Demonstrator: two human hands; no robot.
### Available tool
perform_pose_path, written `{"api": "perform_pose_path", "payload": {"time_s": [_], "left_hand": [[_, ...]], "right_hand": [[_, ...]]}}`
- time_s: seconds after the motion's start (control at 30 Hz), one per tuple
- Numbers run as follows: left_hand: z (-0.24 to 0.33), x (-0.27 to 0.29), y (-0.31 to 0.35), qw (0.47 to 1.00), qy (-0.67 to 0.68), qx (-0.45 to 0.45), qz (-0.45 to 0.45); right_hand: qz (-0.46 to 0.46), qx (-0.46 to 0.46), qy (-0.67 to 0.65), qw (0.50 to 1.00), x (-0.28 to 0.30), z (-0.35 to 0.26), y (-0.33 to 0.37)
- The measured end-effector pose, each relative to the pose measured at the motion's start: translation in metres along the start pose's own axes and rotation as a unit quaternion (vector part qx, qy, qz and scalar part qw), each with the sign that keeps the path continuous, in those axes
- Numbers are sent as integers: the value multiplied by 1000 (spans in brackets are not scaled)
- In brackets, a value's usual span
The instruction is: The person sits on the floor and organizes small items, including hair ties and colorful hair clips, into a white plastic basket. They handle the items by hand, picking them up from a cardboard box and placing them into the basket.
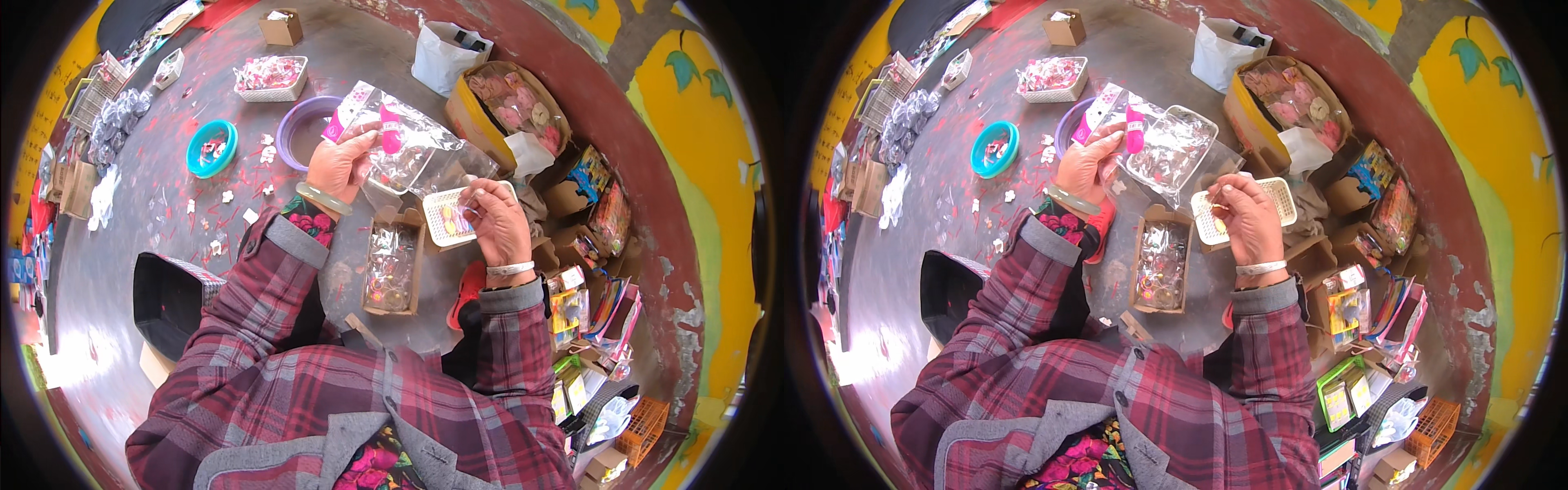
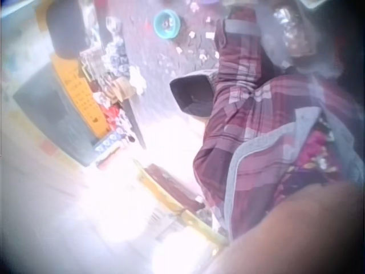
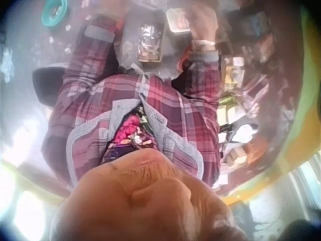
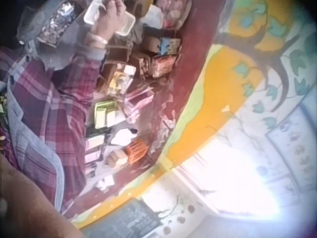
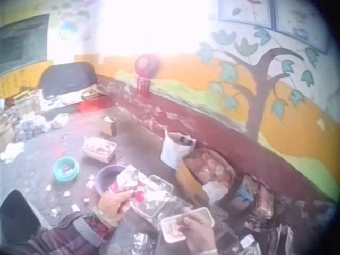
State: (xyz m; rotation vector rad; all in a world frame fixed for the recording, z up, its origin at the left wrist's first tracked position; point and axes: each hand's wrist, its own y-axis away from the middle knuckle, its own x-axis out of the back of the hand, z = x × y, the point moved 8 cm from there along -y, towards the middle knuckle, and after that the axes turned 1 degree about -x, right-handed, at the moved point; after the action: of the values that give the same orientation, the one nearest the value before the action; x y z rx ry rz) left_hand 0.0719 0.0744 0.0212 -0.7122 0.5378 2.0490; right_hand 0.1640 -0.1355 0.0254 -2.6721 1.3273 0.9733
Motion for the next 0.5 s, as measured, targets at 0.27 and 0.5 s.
{"api": "perform_pose_path", "payload": {"time_s": [0.27,0.5], "left_hand": [[-8,-1,4,997,-75,-2,32],[-4,-15,12,992,-120,22,13]], "right_hand": [[-101,-11,55,993,-14,1,6],[-150,-47,100,982,-29,7,10]]}}
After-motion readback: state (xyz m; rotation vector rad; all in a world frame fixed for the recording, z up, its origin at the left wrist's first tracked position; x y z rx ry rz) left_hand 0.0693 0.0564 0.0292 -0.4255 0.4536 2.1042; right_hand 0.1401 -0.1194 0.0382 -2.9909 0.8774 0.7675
